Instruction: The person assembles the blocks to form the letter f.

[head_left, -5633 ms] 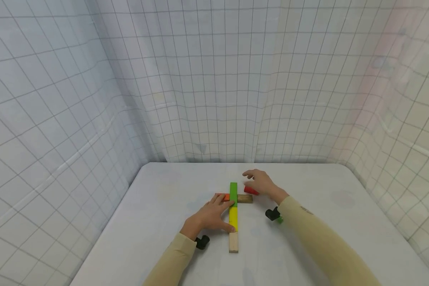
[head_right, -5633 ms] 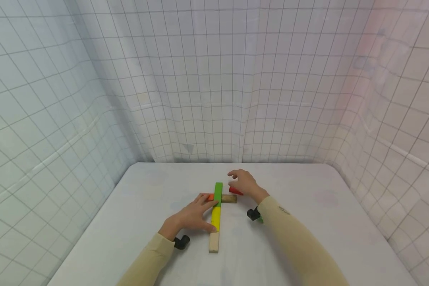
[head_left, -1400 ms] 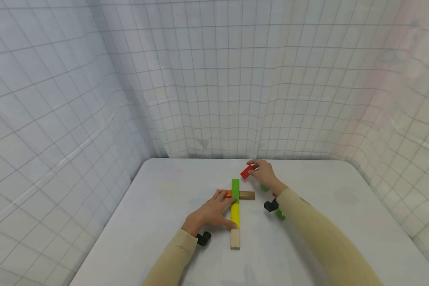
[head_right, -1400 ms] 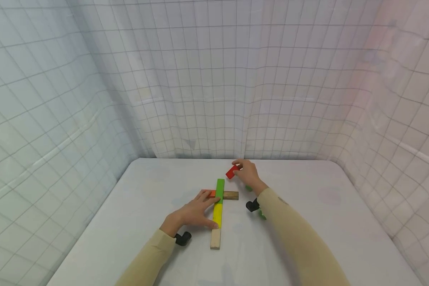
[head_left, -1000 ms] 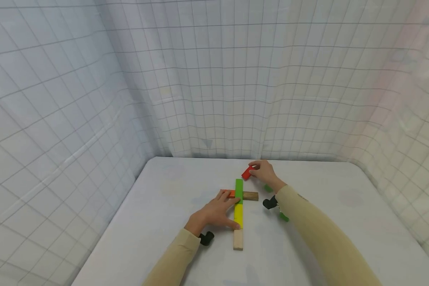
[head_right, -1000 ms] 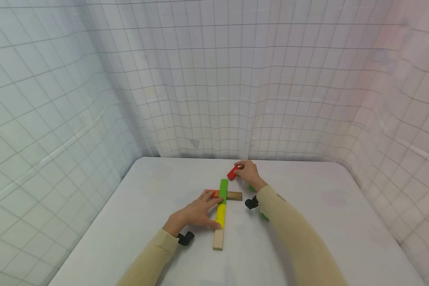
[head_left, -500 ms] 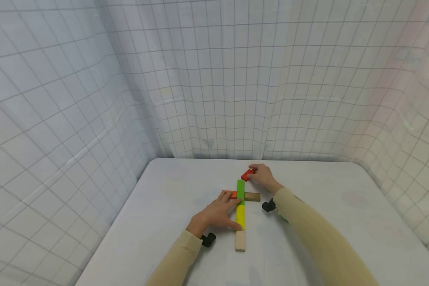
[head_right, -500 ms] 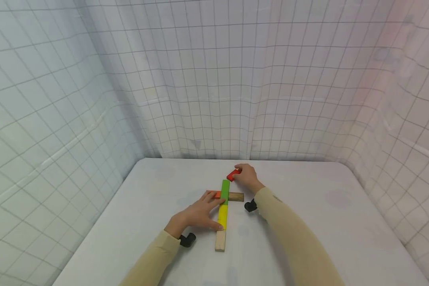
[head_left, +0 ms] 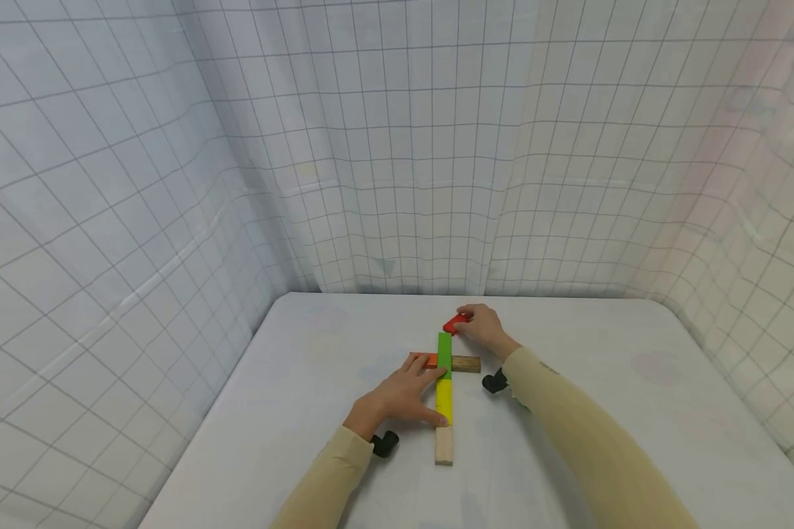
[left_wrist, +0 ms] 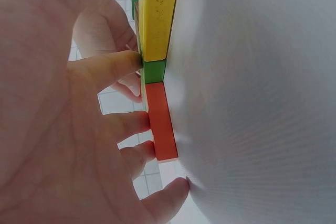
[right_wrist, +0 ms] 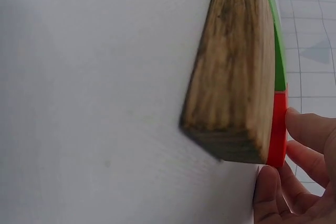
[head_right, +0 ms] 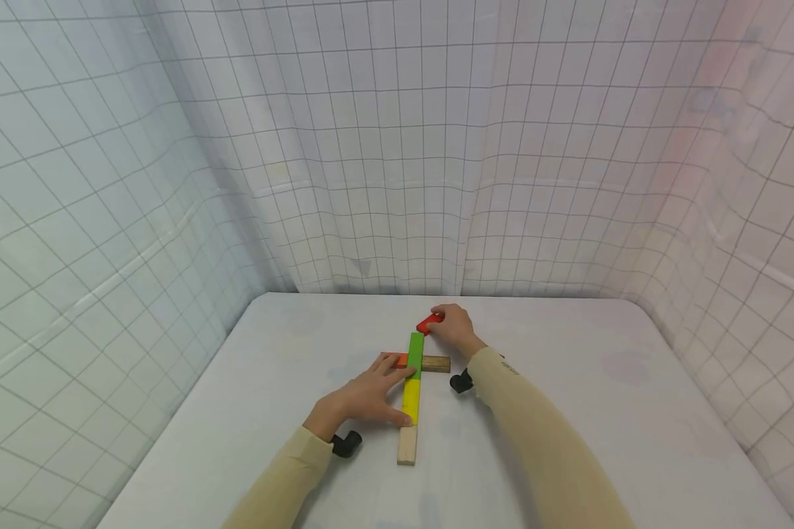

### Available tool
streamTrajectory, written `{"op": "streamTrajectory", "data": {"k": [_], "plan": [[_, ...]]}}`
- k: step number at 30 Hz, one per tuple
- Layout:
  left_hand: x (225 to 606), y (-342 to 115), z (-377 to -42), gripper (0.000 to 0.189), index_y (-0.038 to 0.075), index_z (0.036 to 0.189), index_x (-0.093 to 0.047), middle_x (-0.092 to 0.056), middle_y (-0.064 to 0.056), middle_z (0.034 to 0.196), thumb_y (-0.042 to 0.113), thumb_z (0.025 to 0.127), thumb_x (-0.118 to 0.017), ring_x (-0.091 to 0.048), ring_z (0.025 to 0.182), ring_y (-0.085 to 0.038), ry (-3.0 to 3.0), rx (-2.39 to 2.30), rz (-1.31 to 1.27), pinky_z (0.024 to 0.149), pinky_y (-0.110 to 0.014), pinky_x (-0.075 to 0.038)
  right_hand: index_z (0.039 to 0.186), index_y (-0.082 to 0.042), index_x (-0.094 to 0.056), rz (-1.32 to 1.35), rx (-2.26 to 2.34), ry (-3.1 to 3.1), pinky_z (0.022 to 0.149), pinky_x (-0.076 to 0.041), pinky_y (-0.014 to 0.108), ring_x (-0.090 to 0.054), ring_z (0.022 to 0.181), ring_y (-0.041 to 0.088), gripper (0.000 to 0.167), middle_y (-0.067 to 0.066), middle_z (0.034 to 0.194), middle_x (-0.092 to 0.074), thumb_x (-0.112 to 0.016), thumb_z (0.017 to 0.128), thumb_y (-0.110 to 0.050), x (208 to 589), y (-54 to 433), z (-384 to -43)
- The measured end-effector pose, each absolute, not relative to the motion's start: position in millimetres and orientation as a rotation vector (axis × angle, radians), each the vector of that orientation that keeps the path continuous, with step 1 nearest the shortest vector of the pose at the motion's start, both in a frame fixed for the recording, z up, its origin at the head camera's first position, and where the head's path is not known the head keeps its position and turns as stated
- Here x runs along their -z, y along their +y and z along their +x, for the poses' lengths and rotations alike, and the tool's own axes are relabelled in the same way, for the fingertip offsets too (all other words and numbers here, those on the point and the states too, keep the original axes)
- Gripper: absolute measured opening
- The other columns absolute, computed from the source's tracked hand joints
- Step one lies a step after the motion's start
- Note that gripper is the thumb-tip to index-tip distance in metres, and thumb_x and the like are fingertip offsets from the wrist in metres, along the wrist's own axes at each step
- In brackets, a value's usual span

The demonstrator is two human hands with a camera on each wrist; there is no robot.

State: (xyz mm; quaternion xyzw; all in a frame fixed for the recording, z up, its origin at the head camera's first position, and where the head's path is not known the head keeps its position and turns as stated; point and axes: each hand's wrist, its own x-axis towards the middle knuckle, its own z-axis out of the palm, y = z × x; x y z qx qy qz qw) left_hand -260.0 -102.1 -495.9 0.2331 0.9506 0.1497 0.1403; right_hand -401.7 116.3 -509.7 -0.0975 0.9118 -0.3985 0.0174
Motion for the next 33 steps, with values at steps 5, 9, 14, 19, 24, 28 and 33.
{"op": "streamTrajectory", "data": {"k": [5,9,14,19,24,28,33], "plan": [[495.5,-102.3,-259.4,0.099,0.034,0.158,-0.035,-0.013,-0.007,0.168,0.073,0.075,-0.073,-0.006,0.153,-0.031,2.750,-0.432,0.679,0.114,-0.056,-0.030,0.136,-0.003,-0.063,-0.305,1.236,2.834,0.094,-0.049,0.042,-0.058,0.107,0.031,0.044,0.017,0.125,-0.064,-0.070,0.095,-0.017,508.8,115.5,-400.9],[494.5,-102.5,-259.4,0.099,0.034,0.158,-0.035,-0.013,-0.007,0.168,0.073,0.075,-0.073,-0.006,0.154,-0.031,2.748,-0.429,0.680,0.115,-0.056,-0.030,0.135,-0.003,-0.063,-0.325,1.226,2.849,0.096,-0.048,0.043,-0.058,0.109,0.032,0.043,0.017,0.127,-0.063,-0.070,0.095,-0.017,509.5,115.2,-400.7],[495.3,-102.2,-260.2,0.099,0.035,0.158,-0.035,-0.013,-0.006,0.167,0.073,0.075,-0.073,-0.006,0.154,-0.031,2.749,-0.419,0.680,0.115,-0.056,-0.029,0.134,-0.002,-0.064,-0.319,1.225,2.851,0.094,-0.049,0.043,-0.058,0.106,0.031,0.043,0.018,0.123,-0.065,-0.071,0.094,-0.017,512.3,115.8,-403.2],[495.2,-101.8,-259.9,0.099,0.034,0.158,-0.035,-0.013,-0.007,0.168,0.073,0.075,-0.073,-0.005,0.154,-0.031,2.748,-0.424,0.684,0.115,-0.056,-0.029,0.136,-0.003,-0.062,-0.314,1.229,2.840,0.094,-0.049,0.043,-0.058,0.106,0.031,0.044,0.018,0.123,-0.064,-0.070,0.095,-0.017,510.1,116.9,-401.2],[493.9,-100.4,-259.1,0.099,0.034,0.157,-0.035,-0.012,-0.007,0.168,0.072,0.075,-0.074,-0.006,0.154,-0.031,2.740,-0.427,0.676,0.114,-0.057,-0.030,0.138,-0.003,-0.059,-0.339,1.225,2.825,0.093,-0.050,0.044,-0.058,0.107,0.032,0.047,0.020,0.124,-0.064,-0.070,0.095,-0.018,505.1,120.8,-399.5],[494.9,-101.0,-259.7,0.099,0.035,0.157,-0.035,-0.012,-0.006,0.168,0.073,0.075,-0.073,-0.005,0.154,-0.031,2.742,-0.420,0.671,0.114,-0.056,-0.030,0.140,-0.004,-0.058,-0.363,1.243,2.802,0.090,-0.051,0.044,-0.058,0.108,0.033,0.048,0.020,0.125,-0.062,-0.070,0.096,-0.019,497.4,124.6,-398.2],[494.9,-102.4,-260.5,0.099,0.035,0.157,-0.035,-0.011,-0.006,0.168,0.073,0.075,-0.073,-0.004,0.154,-0.032,2.738,-0.438,0.670,0.114,-0.057,-0.030,0.138,-0.004,-0.060,-0.414,1.285,2.792,0.088,-0.052,0.046,-0.058,0.110,0.035,0.045,0.022,0.126,-0.061,-0.070,0.096,-0.017,484.3,129.7,-392.7]]}}
